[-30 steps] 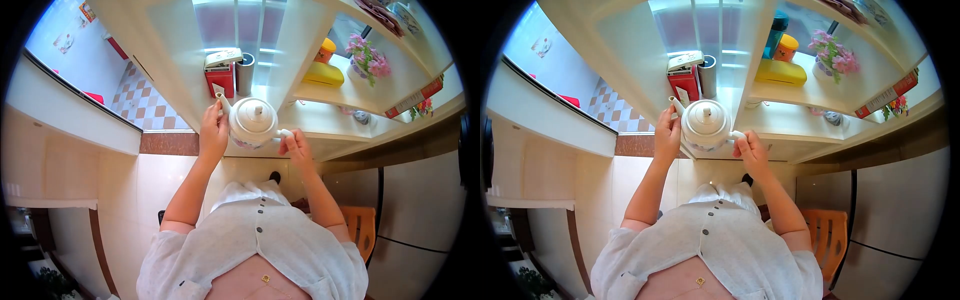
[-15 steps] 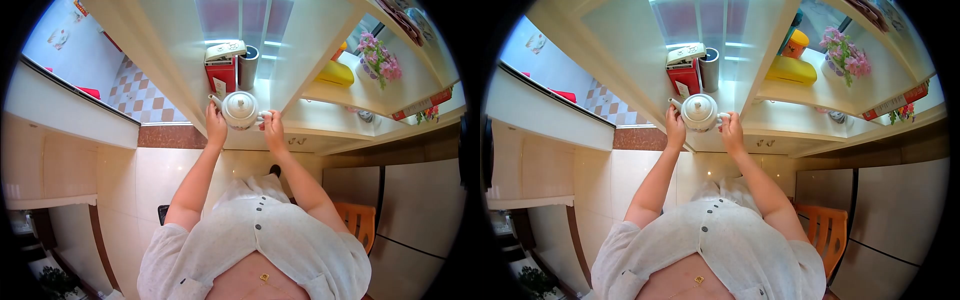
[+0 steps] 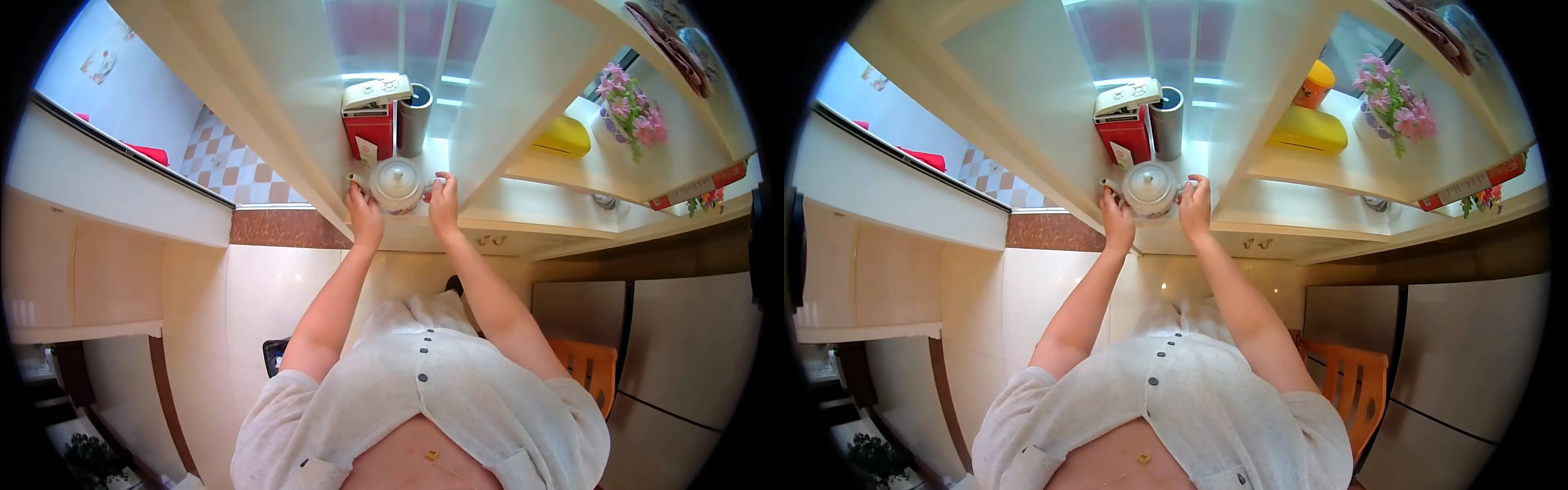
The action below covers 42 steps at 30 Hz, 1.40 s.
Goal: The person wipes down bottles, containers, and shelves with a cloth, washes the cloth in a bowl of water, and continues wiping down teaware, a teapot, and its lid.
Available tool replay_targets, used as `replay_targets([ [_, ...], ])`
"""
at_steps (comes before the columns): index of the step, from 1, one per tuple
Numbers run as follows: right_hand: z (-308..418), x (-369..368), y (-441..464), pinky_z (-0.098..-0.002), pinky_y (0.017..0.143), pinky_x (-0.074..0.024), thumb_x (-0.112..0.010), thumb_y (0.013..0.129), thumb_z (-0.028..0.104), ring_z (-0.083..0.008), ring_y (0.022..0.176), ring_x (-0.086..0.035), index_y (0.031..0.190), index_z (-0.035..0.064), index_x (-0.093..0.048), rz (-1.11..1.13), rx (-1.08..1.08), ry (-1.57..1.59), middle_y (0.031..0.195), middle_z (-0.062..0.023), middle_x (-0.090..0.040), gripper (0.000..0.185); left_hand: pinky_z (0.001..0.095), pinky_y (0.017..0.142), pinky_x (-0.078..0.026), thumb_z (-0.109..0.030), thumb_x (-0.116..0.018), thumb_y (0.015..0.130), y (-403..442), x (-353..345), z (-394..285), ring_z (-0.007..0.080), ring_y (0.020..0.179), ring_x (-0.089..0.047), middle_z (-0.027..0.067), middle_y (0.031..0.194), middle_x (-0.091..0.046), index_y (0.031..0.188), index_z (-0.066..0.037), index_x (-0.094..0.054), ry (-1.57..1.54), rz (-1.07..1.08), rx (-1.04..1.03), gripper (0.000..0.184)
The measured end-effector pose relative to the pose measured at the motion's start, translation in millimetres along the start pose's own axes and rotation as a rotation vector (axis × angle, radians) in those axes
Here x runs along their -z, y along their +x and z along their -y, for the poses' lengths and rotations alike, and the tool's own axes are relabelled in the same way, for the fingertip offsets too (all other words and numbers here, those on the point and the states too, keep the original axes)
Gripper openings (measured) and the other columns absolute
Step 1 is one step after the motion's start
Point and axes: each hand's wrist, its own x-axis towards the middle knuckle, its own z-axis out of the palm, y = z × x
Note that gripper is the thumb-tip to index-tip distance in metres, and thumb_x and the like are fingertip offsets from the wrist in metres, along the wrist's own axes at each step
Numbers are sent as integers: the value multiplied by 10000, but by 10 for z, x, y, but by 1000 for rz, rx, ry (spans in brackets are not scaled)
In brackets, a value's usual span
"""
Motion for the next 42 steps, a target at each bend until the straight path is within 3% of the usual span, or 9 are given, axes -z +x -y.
replay_targets([
  [16, -56, -37, 149, -314, 707, -537, -403, 1027, 202, -155, 717, -617, 1232, -5, -451, -22, 2, -46, 931, -107, -579, 294, 435, 1052, -361, 7, -505, 900, 52, -121, 123, 414, 1216, -434, 269, 1345, -389, 1441, 79, -272, -17, 33, 16, 593],
  [18, -39, -36, 165, -329, 693, -524, -422, 1016, 178, -180, 699, -621, 1212, -24, -470, -9, -17, -50, 1009, -151, -564, 286, 433, 1051, -362, 6, -503, 903, 61, -114, 104, 414, 1215, -436, 270, 1348, -386, 1443, 79, -270, -1, 38, 12, 593],
  [22, -56, -61, 202, -319, 694, -529, -417, 1017, 179, -184, 703, -622, 1227, -27, -467, -38, 15, -36, 1046, -158, -555, 298, 414, 1056, -400, -2, -518, 916, 70, -127, 165, 387, 1262, -467, 254, 1376, -382, 1471, 49, -254, 37, 53, -2, 617],
  [30, -21, -50, 161, -336, 823, -561, -456, 985, 108, -255, 987, -596, 1366, -57, -397, -33, 18, -121, 1391, -214, -379, 419, 436, 1087, -337, 1, -528, 888, 37, -65, 62, 427, 1285, -393, 273, 1404, -351, 1468, 64, -238, 43, 88, 20, 652],
  [33, -37, -40, 73, -336, 849, -544, -469, 966, 71, -270, 992, -602, 1387, -51, -384, -78, 184, -215, 1426, -218, -356, 447, 439, 1102, -322, 3, -530, 884, -1, -32, -10, 430, 1323, -362, 274, 1432, -333, 1473, 56, -238, 87, 88, -2, 660],
  [42, 91, 139, -250, -326, 809, -537, -516, 901, -31, -212, 892, -633, 1339, 17, -457, 11, 316, -233, 1426, -187, -383, 444, 432, 1111, -323, 10, -541, 876, -168, 108, -249, 399, 1360, -338, 250, 1453, -335, 1473, 39, -265, 105, 95, -63, 659],
])
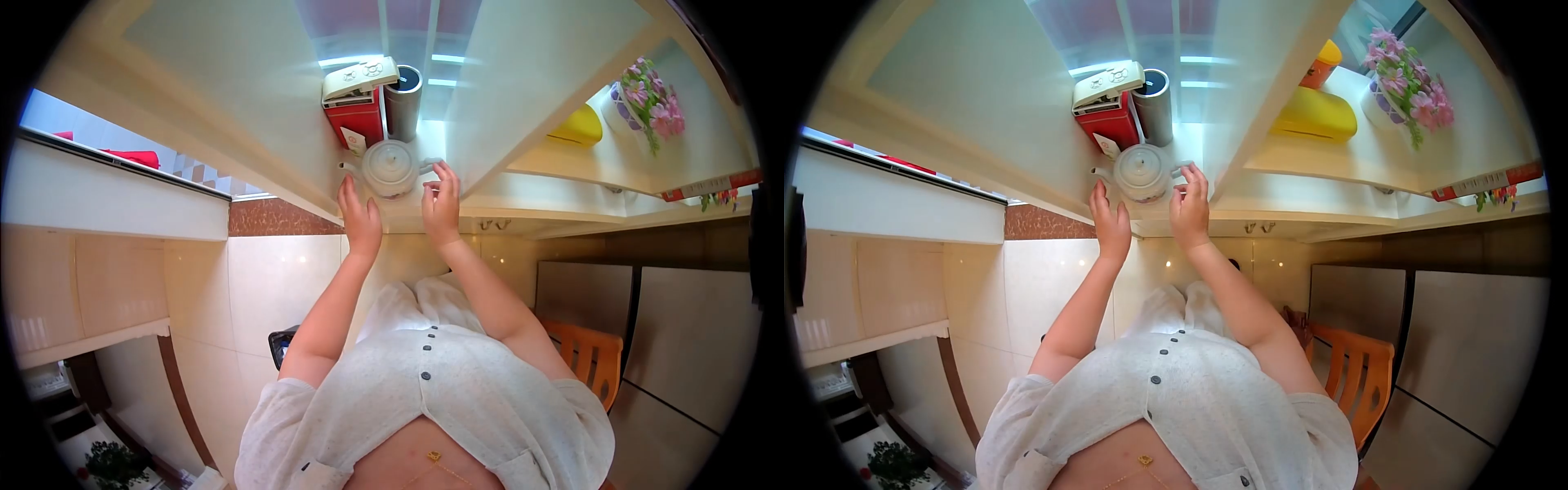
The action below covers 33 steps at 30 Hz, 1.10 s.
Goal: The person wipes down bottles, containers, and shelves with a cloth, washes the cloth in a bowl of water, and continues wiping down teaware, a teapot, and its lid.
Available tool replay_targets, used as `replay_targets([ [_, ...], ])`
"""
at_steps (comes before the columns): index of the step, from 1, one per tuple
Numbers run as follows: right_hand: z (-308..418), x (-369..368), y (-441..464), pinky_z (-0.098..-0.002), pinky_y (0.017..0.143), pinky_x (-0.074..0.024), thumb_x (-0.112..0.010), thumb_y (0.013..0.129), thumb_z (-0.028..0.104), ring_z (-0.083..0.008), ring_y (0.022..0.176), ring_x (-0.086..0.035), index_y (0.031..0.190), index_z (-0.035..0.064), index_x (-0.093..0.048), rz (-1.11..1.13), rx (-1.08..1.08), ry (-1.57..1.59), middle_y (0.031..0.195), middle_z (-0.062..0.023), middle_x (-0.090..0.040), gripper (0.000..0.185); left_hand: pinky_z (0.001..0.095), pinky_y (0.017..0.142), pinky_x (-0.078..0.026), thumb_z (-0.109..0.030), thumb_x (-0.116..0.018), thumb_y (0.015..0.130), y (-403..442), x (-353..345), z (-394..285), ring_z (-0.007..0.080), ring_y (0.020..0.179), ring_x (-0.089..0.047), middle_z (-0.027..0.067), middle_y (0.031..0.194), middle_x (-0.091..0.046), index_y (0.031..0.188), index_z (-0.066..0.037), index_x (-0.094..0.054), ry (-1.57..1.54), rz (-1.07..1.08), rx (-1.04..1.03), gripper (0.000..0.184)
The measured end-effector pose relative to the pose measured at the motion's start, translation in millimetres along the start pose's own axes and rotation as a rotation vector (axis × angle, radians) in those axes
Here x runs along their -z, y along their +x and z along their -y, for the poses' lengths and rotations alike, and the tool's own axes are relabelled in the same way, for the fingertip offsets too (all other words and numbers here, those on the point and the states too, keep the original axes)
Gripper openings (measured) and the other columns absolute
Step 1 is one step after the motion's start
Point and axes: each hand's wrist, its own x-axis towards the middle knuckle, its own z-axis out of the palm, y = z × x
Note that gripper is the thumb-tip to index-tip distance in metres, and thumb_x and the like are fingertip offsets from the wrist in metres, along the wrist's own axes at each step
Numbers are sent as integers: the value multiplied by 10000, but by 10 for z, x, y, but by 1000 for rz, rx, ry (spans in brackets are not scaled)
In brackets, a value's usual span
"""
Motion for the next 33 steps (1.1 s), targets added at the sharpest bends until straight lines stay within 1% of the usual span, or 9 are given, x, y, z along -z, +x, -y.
replay_targets([
  [7, 353, 187, -88, -292, 786, -534, -536, 882, -66, -203, 892, -635, 1279, -2, -504, 78, 97, 19, 1325, -179, -490, 404, 415, 1094, -350, -17, -586, 879, -1, 46, -314, 360, 1326, -405, 205, 1431, -397, 1451, 11, -347, 17, -18, -137, 621],
  [10, 748, 558, -41, -331, 769, -537, -585, 857, -36, -246, 888, -632, 1229, 35, -540, 53, 250, -3, 1251, -163, -558, 381, 413, 1101, -345, -8, -620, 853, 29, 56, -347, 351, 1337, -402, 191, 1436, -402, 1446, -3, -365, 29, -29, -176, 645],
  [15, 1549, 1670, 314, -352, 763, -529, -602, 818, -69, -277, 873, -626, 1096, 59, -607, -165, 617, -214, 1074, -132, -653, 307, 447, 1114, -311, -2, -628, 831, 61, 46, -505, 381, 1343, -384, 213, 1417, -428, 1422, -10, -390, -44, -23, -198, 637],
  [21, 2174, 2799, 999, -295, 775, -504, -632, 802, -91, -240, 861, -628, 951, 40, -672, -662, 790, -201, 963, -115, -665, 203, 445, 1119, -306, 2, -620, 835, 118, -182, -723, 373, 1348, -377, 207, 1418, -420, 1404, -6, -407, -123, -70, -176, 608],
  [23, 2561, 3015, 1376, -280, 792, -499, -661, 826, -58, -212, 880, -634, 987, 24, -674, -660, 842, -312, 984, -116, -669, 181, 442, 1117, -312, 1, -619, 831, 111, -237, -810, 375, 1340, -384, 204, 1408, -426, 1391, -3, -416, -118, -94, -183, 596],
  [26, 2994, 3177, 1803, -250, 809, -495, -649, 847, -55, -177, 897, -634, 1031, -3, -668, -583, 951, -555, 994, -107, -670, 192, 442, 1112, -317, -3, -618, 827, 116, -269, -868, 380, 1335, -388, 204, 1407, -428, 1374, -4, -432, -66, -130, -228, 578],
  [28, 3136, 3224, 1915, -316, 958, -441, -607, 957, 373, -224, 1051, -611, 1276, 10, -587, -157, 571, -690, 1168, -141, -650, 484, 443, 1107, -323, -4, -616, 826, 95, -275, -905, 381, 1330, -391, 205, 1404, -431, 1364, -5, -442, -41, -165, -207, 566],
  [29, 3200, 3226, 1975, -311, 942, -444, -621, 940, 416, -239, 1056, -609, 1274, 33, -597, -53, 529, -657, 1173, -153, -646, 510, 444, 1101, -328, -6, -614, 825, 93, -274, -916, 382, 1325, -395, 205, 1401, -434, 1354, -6, -451, -21, -181, -195, 554],
  [33, 3196, 3259, 2156, -307, 948, -450, -637, 939, 343, -219, 1064, -609, 1196, 5, -640, 185, 652, -701, 1194, -141, -646, 425, 441, 1076, -354, -23, -622, 829, 10, -282, -818, 387, 1304, -414, 205, 1388, -444, 1336, -12, -467, 62, -179, -177, 530],
])
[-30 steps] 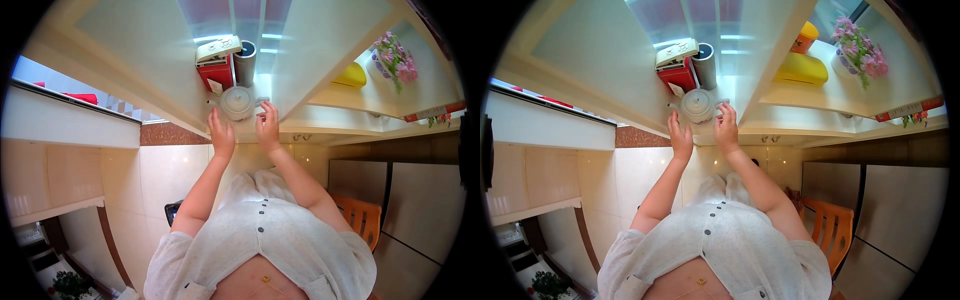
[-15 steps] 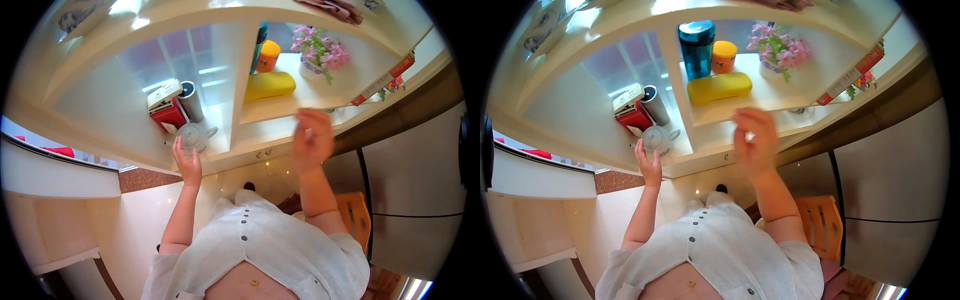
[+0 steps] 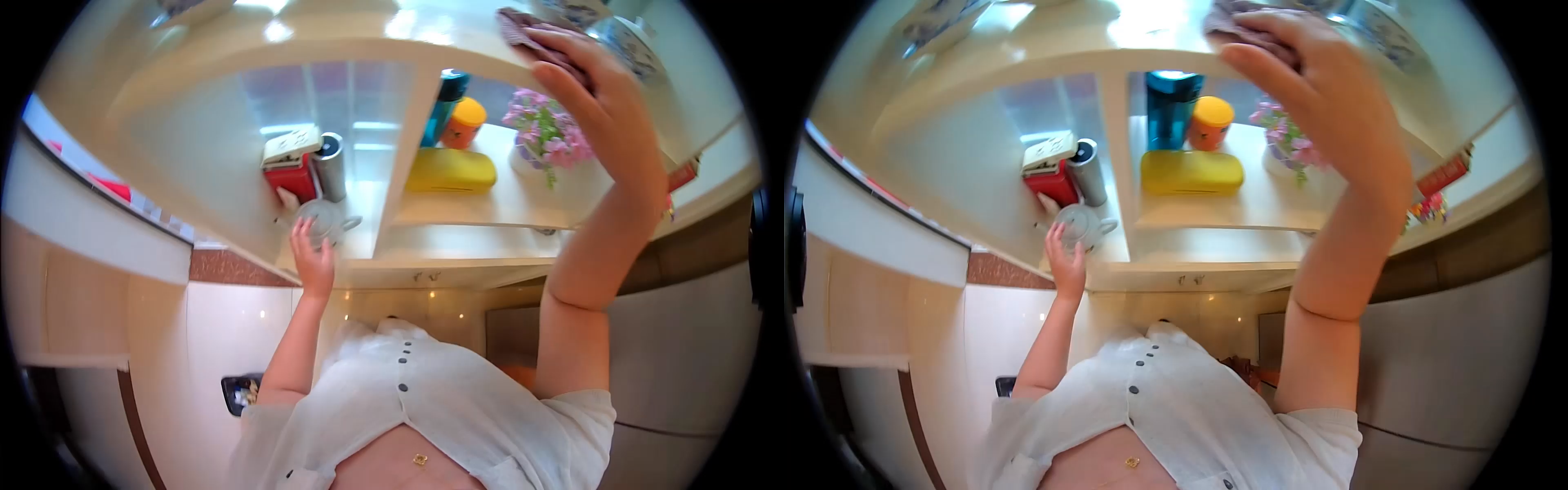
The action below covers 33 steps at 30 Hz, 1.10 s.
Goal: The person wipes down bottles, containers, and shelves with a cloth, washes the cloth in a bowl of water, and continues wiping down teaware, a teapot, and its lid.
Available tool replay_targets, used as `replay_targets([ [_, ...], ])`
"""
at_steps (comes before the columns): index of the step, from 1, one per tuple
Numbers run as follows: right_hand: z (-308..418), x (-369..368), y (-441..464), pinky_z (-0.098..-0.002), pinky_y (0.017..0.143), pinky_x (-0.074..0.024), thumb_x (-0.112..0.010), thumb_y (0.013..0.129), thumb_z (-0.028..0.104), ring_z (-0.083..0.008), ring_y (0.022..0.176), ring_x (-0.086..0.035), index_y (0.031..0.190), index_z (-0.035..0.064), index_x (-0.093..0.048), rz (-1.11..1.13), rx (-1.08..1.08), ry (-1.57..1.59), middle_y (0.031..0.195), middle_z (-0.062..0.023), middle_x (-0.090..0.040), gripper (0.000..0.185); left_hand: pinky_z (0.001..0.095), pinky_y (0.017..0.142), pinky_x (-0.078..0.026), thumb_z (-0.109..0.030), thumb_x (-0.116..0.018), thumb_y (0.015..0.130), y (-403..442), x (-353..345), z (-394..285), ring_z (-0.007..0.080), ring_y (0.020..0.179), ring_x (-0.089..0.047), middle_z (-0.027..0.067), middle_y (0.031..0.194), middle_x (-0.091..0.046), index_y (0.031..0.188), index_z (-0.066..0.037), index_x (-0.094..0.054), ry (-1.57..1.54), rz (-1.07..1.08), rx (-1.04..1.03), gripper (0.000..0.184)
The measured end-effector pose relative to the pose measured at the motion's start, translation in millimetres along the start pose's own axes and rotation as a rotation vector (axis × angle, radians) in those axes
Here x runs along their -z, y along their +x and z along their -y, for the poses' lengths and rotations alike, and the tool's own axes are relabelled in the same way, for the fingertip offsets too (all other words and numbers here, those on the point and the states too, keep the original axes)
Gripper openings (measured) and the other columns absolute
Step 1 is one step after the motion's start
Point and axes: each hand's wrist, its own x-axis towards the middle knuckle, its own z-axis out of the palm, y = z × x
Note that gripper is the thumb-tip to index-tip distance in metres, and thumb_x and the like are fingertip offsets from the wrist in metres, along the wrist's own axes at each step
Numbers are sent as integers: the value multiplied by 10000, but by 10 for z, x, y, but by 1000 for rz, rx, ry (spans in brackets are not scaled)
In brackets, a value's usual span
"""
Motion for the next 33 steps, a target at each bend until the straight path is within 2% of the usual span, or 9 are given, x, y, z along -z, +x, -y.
replay_targets([
  [5, 513, -246, -334, -275, 958, -467, -606, 880, -20, -217, 1043, -621, 1093, -36, -657, -186, 146, 253, 1150, -147, -653, 219, 429, 1076, -368, -48, -649, 822, -38, 79, 142, 389, 1304, -419, 207, 1382, -453, 1351, -23, -454, 17, 23, 70, 565],
  [7, 807, -521, -699, -291, 880, -498, -628, 827, -35, -229, 971, -632, 1015, -36, -663, -454, 75, 353, 1084, -153, -654, 190, 425, 1077, -372, -57, -662, 816, 77, 117, 252, 388, 1307, -418, 208, 1381, -455, 1357, -28, -447, 18, 35, 75, 583],
  [10, 1007, -1120, -1098, -315, 802, -520, -702, 796, 16, -273, 919, -644, 948, -22, -678, -185, 224, 491, 1043, -177, -648, 158, 427, 1085, -370, -85, -700, 800, 193, 199, 362, 385, 1311, -420, 197, 1405, -444, 1379, -35, -430, 18, 86, 43, 641],
  [12, 1223, -1939, -1269, -285, 749, -521, -689, 833, -16, -217, 900, -639, 1029, 3, -685, -194, -20, 626, 1010, -158, -645, 196, 427, 1083, -372, -111, -732, 785, 298, 236, 411, 380, 1306, -428, 186, 1416, -447, 1394, -29, -418, 55, 185, 18, 691],
  [14, 1445, -2740, -1453, -218, 527, -468, -597, 889, -61, -61, 712, -575, 1110, -14, -652, -93, -823, 1152, 921, -48, -650, 232, 427, 1083, -373, -124, -744, 780, 409, 185, 549, 377, 1303, -433, 183, 1410, -459, 1393, -24, -422, 47, 213, -59, 700],
  [16, 1461, -3368, -1451, -217, 546, -472, -581, 906, -45, -63, 683, -571, 1150, 3, -650, -220, -941, 1284, 878, -21, -641, 258, 426, 1082, -374, -137, -756, 774, 429, 149, 660, 374, 1300, -437, 181, 1404, -471, 1391, -20, -427, 35, 245, -134, 709],
  [21, 1281, -4169, -1300, -236, 627, -507, -540, 873, -69, -100, 769, -606, 1184, 11, -646, -377, -834, 966, 979, -56, -643, 338, 411, 1059, -399, -157, -766, 763, 520, 145, 739, 353, 1264, -489, 166, 1366, -526, 1328, 2, -500, -38, 369, -90, 644],
  [24, 1298, -4147, -1211, -378, 864, -521, -552, 760, -18, -330, 949, -630, 1134, 24, -674, -103, -604, 754, 1074, -180, -619, 396, 417, 1051, -407, -158, -788, 737, 515, 131, 762, 346, 1267, -476, 153, 1372, -518, 1325, -16, -503, -61, 362, -83, 669],
  [33, 1224, -4300, -1285, -441, 829, -511, -652, 792, 69, -353, 953, -584, 1102, 76, -680, 78, -377, 365, 1097, -145, -597, 312, 404, 1053, -409, -97, -760, 742, 468, 91, 776, 340, 1272, -476, 148, 1375, -516, 1331, -25, -501, -84, 336, -50, 647],
])
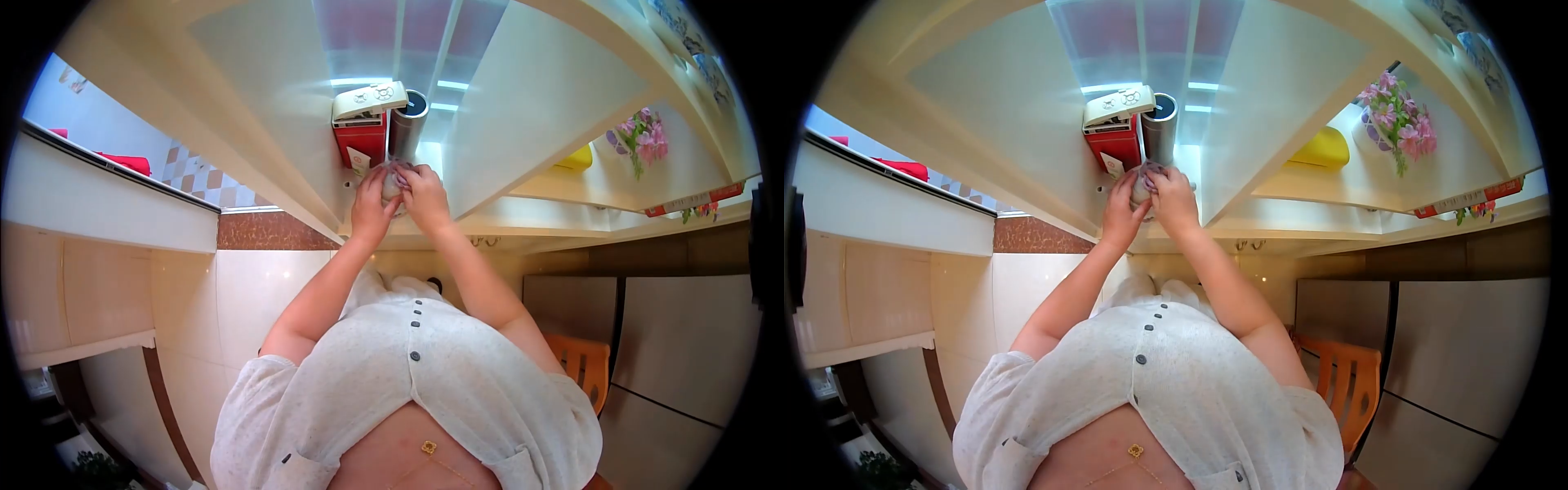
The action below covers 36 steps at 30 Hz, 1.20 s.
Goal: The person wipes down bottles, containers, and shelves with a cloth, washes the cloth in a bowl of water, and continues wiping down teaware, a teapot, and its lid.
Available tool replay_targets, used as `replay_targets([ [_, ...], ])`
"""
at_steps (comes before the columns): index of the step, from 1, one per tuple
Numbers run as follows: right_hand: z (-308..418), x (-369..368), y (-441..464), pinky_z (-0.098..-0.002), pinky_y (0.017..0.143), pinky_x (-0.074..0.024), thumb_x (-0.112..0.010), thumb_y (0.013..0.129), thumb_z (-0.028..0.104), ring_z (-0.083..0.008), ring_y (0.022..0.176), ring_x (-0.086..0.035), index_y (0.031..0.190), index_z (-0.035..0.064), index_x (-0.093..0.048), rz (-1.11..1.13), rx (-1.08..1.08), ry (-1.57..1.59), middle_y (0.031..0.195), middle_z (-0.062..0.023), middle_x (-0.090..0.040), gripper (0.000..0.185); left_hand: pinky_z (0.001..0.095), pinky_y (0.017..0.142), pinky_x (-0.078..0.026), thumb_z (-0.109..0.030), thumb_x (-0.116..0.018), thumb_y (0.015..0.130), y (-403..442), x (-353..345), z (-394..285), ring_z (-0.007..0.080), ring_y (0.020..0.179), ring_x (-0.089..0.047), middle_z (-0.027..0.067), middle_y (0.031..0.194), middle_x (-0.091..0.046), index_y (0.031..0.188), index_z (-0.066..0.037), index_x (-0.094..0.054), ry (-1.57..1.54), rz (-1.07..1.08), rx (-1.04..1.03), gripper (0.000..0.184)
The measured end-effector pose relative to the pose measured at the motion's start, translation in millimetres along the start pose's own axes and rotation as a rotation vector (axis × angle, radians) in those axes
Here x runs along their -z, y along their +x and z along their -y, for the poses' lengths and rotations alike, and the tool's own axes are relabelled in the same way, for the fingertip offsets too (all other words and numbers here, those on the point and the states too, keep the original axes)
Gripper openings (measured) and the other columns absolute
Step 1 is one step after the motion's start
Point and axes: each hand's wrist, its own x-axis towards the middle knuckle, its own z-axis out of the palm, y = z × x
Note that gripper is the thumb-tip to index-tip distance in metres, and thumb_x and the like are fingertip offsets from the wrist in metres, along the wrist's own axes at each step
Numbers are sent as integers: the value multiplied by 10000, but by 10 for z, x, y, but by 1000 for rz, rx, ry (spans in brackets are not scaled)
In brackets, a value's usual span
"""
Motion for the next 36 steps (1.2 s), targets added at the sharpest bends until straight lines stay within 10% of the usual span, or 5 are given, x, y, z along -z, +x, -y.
replay_targets([
  [19, -38, -37, -108, -456, 817, -516, -600, 830, 26, -371, 988, -606, 1128, 68, -636, -154, -86, -67, 1081, -157, -614, 303, 400, 1039, -419, -150, -780, 755, 33, 37, -53, 348, 1265, -488, 167, 1372, -520, 1319, -8, -510, -11, 16, 21, 641],
  [36, 108, 172, -234, -486, 639, -563, -515, 944, 185, -383, 823, -694, 1284, 73, -453, 404, -343, -512, 924, -190, -652, 364, 400, 1064, -397, -137, -732, 812, -37, 79, 1, 359, 1319, -442, 191, 1423, -469, 1363, -17, -476, -25, 77, -33, 620],
])
